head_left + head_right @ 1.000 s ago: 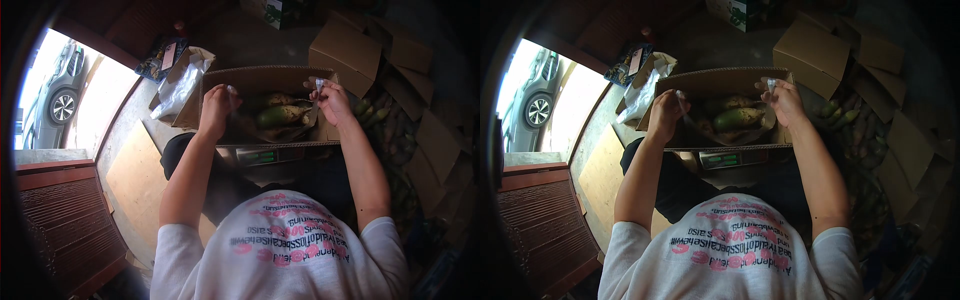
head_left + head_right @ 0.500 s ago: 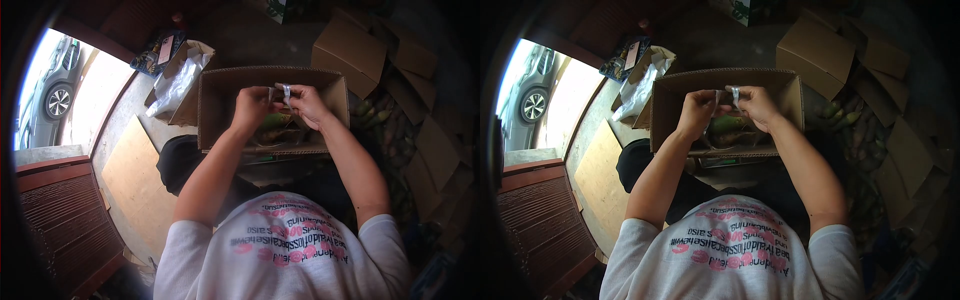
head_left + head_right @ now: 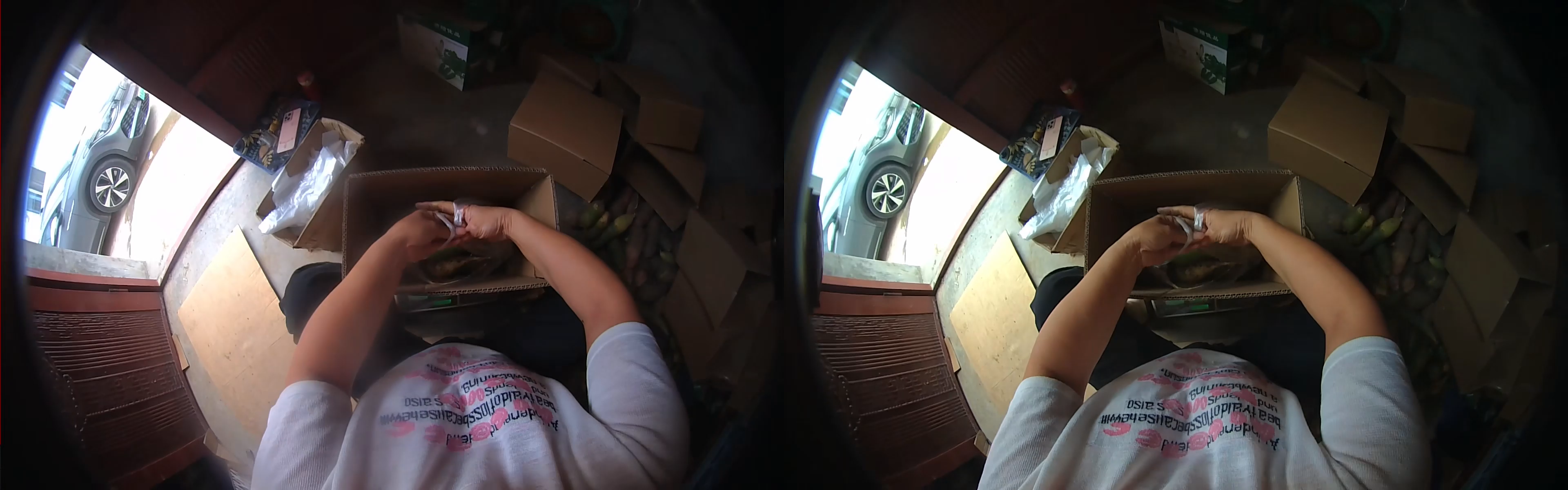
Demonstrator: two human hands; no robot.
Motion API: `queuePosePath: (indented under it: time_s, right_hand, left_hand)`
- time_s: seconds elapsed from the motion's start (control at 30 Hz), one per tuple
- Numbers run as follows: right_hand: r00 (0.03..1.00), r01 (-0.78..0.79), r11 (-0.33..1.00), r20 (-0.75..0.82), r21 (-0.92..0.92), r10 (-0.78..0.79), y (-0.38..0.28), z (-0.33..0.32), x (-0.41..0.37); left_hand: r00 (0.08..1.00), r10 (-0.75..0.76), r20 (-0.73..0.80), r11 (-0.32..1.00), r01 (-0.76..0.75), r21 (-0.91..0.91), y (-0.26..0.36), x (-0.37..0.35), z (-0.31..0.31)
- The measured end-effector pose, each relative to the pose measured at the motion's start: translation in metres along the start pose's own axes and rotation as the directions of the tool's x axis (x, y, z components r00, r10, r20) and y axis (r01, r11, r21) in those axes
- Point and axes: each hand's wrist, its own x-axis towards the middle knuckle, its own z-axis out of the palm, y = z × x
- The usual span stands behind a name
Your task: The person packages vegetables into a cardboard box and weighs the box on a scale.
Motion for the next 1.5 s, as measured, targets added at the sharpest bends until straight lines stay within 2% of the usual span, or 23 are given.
queuePosePath:
  time_s: [0.03, 0.1, 0.17, 0.2, 0.27, 0.33, 0.4, 0.43, 0.47, 0.57, 0.63, 0.67, 0.7, 0.8, 0.9, 0.93, 1.03, 1.13, 1.2, 1.3, 1.4, 1.43, 1.5]
  right_hand:
    - [0.992, -0.122, 0.992, -0.037, -0.039, 0.12, 0.001, 0.001, 0.002]
    - [0.999, -0.006, 0.988, 0.048, -0.156, 0.014, 0.028, -0.015, 0.017]
    - [0.996, 0.061, 0.692, 0.004, -0.72, -0.084, 0.025, -0.021, 0.018]
    - [0.991, -0.078, 0.682, -0.129, -0.727, -0.024, 0.026, -0.024, 0.017]
    - [0.957, -0.055, 0.567, -0.205, -0.822, -0.205, 0.041, -0.025, 0.013]
    - [0.852, -0.035, 0.507, -0.291, -0.861, -0.435, 0.064, -0.025, 0.007]
    - [0.834, -0.077, 0.963, -0.546, -0.257, -0.078, 0.049, -0.023, -0.002]
    - [0.817, -0.087, 0.987, -0.557, 0.133, 0.147, 0.039, -0.018, -0.008]
    - [0.806, 0.048, 0.91, -0.554, 0.412, 0.209, 0.028, -0.013, -0.01]
    - [0.583, 0.183, 0.795, -0.715, 0.578, 0.386, 0.019, 0.003, 0.008]
    - [0.522, 0.302, 0.589, -0.647, 0.749, 0.556, 0.045, -0.021, 0.021]
    - [0.506, 0.382, 0.525, -0.647, 0.761, 0.57, 0.059, -0.028, 0.025]
    - [0.421, 0.424, 0.48, -0.636, 0.768, 0.647, 0.064, -0.03, 0.027]
    - [0.361, 0.486, 0.374, -0.571, 0.79, 0.737, 0.072, -0.033, 0.03]
    - [0.303, 0.556, 0.45, -0.674, 0.699, 0.673, 0.047, -0.012, 0.029]
    - [0.313, 0.566, 0.485, -0.718, 0.667, 0.621, 0.041, -0.008, 0.026]
    - [0.534, 0.457, 0.542, -0.705, 0.705, 0.467, 0.054, -0.014, 0.017]
    - [0.704, 0.101, 0.684, -0.538, 0.722, 0.463, 0.046, -0.017, 0.006]
    - [0.753, -0.071, 0.745, -0.455, 0.663, 0.476, 0.032, -0.013, 0.003]
    - [0.697, 0.054, 0.679, -0.514, 0.732, 0.5, 0.051, -0.023, 0.015]
    - [0.355, 0.454, 0.406, -0.579, 0.793, 0.734, 0.086, -0.035, 0.044]
    - [0.237, 0.587, 0.352, -0.571, 0.729, 0.786, 0.1, -0.046, 0.055]
    - [0.19, 0.668, 0.343, -0.597, 0.661, 0.779, 0.117, -0.06, 0.066]
  left_hand:
    - [1.0, 0.014, 0.024, 1.0, -0.015, 0.015, -0.001, -0.001, 0.002]
    - [0.995, 0.051, -0.088, 0.922, -0.013, 0.386, -0.014, 0.011, -0.014]
    - [0.976, 0.001, -0.219, 0.829, 0.122, 0.546, 0.007, -0.01, 0.011]
    - [0.969, -0.007, -0.246, 0.898, 0.114, 0.425, 0.007, -0.009, 0.01]
    - [0.955, -0.045, -0.292, 0.983, 0.094, 0.158, -0.002, 0.0, 0.0]
    - [0.949, -0.032, -0.314, 0.977, 0.096, 0.191, -0.03, 0.038, -0.05]
    - [0.908, 0.004, -0.418, 0.987, 0.064, 0.148, -0.036, 0.052, -0.06]
    - [0.859, 0.017, -0.511, 0.995, 0.033, 0.089, -0.032, 0.054, -0.054]
    - [0.801, 0.018, -0.599, 1.0, 0.0, 0.031, -0.03, 0.056, -0.047]
    - [0.575, -0.039, -0.817, 0.988, -0.102, -0.119, -0.022, 0.06, -0.023]
    - [0.507, -0.121, -0.853, 0.96, -0.16, -0.231, -0.022, 0.051, -0.012]
    - [0.477, -0.078, -0.875, 0.949, -0.234, -0.212, -0.038, 0.06, -0.022]
    - [0.56, -0.08, -0.825, 0.905, -0.305, -0.295, -0.057, 0.072, -0.04]
    - [0.721, -0.06, -0.69, 0.75, -0.424, -0.508, -0.08, 0.094, -0.08]
    - [0.629, -0.087, -0.772, 0.727, -0.49, -0.481, -0.068, 0.09, -0.062]
    - [0.665, -0.096, -0.741, 0.742, -0.448, -0.499, -0.064, 0.088, -0.061]
    - [0.745, -0.156, -0.649, 0.759, -0.33, -0.561, -0.049, 0.064, -0.042]
    - [0.799, -0.238, -0.552, 0.792, -0.17, -0.586, -0.025, 0.028, -0.007]
    - [0.838, -0.279, -0.469, 0.872, 0.017, -0.489, -0.029, 0.042, -0.03]
    - [0.753, -0.264, -0.603, 0.852, -0.111, -0.512, -0.032, 0.057, -0.03]
    - [0.618, -0.48, -0.623, 0.705, -0.151, -0.693, -0.037, 0.057, -0.024]
    - [0.616, -0.51, -0.601, 0.744, -0.036, -0.667, -0.043, 0.066, -0.039]
    - [0.628, -0.531, -0.569, 0.764, 0.065, -0.642, -0.067, 0.105, -0.089]
